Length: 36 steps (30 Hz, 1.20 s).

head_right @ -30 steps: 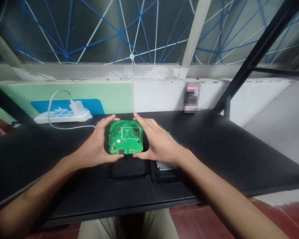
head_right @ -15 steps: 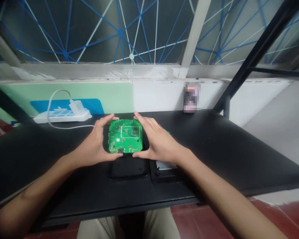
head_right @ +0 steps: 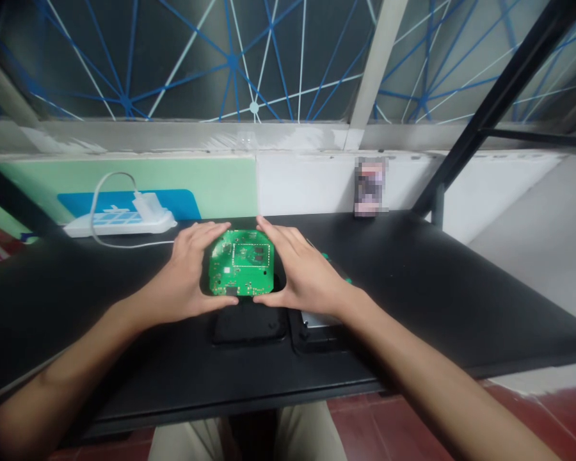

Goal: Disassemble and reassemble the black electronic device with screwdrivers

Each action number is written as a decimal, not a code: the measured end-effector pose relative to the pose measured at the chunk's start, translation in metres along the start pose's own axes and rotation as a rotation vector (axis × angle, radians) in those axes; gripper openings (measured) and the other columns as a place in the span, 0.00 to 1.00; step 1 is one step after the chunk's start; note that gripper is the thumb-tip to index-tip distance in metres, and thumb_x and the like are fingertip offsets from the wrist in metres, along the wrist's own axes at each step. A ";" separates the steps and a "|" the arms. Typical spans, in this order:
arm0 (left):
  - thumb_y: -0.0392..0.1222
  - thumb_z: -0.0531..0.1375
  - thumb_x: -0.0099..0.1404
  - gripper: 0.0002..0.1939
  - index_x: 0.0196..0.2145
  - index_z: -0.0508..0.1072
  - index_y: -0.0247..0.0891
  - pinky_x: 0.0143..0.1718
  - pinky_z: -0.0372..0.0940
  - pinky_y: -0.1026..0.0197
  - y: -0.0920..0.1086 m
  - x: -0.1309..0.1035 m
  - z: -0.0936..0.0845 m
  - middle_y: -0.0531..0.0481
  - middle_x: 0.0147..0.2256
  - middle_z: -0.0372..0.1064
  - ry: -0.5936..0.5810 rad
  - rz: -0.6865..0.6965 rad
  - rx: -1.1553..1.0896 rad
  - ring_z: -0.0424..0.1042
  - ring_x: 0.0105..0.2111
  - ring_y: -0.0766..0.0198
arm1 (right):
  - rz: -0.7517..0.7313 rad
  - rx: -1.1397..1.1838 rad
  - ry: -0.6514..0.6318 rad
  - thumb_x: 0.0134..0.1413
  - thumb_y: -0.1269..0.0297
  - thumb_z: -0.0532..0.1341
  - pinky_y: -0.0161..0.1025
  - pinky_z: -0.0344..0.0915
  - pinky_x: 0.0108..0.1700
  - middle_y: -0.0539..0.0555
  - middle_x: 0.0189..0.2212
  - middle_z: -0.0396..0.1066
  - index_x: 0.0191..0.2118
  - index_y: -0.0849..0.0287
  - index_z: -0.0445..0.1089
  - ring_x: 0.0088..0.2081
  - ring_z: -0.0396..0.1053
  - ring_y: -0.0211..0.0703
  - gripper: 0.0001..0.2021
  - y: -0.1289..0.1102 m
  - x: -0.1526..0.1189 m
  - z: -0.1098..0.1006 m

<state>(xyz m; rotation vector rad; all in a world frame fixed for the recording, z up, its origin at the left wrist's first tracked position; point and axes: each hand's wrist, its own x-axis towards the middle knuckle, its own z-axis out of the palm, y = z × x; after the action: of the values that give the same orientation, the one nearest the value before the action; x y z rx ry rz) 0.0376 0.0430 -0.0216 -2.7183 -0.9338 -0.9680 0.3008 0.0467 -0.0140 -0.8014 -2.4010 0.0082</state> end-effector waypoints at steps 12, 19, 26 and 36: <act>0.45 0.69 0.59 0.54 0.71 0.39 0.48 0.64 0.46 0.31 0.017 0.002 -0.002 0.36 0.66 0.53 -0.054 0.030 0.083 0.54 0.63 0.35 | -0.070 -0.040 0.018 0.53 0.47 0.68 0.69 0.63 0.60 0.65 0.68 0.54 0.74 0.49 0.26 0.65 0.58 0.67 0.56 -0.010 0.001 0.007; 0.46 0.69 0.59 0.50 0.69 0.43 0.46 0.57 0.53 0.33 0.018 0.003 -0.002 0.35 0.63 0.56 -0.039 0.035 0.150 0.58 0.59 0.34 | -0.119 -0.034 0.035 0.55 0.51 0.67 0.67 0.61 0.64 0.63 0.70 0.52 0.73 0.49 0.26 0.68 0.54 0.65 0.54 -0.015 0.001 0.008; 0.49 0.74 0.52 0.58 0.69 0.42 0.48 0.60 0.57 0.31 0.015 0.006 -0.008 0.36 0.64 0.53 0.156 -0.200 -0.186 0.59 0.61 0.35 | 0.021 0.273 0.079 0.49 0.48 0.71 0.65 0.59 0.67 0.62 0.74 0.38 0.73 0.47 0.22 0.72 0.47 0.63 0.62 -0.019 0.000 0.009; 0.47 0.75 0.52 0.60 0.69 0.40 0.50 0.68 0.53 0.38 0.023 0.003 -0.008 0.40 0.68 0.44 0.056 -0.191 -0.649 0.51 0.68 0.41 | 0.010 0.392 -0.053 0.42 0.46 0.74 0.65 0.54 0.68 0.67 0.73 0.39 0.72 0.51 0.19 0.72 0.45 0.63 0.69 -0.013 -0.002 0.014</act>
<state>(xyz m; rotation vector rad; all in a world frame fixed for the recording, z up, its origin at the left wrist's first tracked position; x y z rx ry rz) 0.0489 0.0238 -0.0115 -3.1158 -1.0238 -1.6191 0.2868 0.0372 -0.0242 -0.6334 -2.3356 0.4932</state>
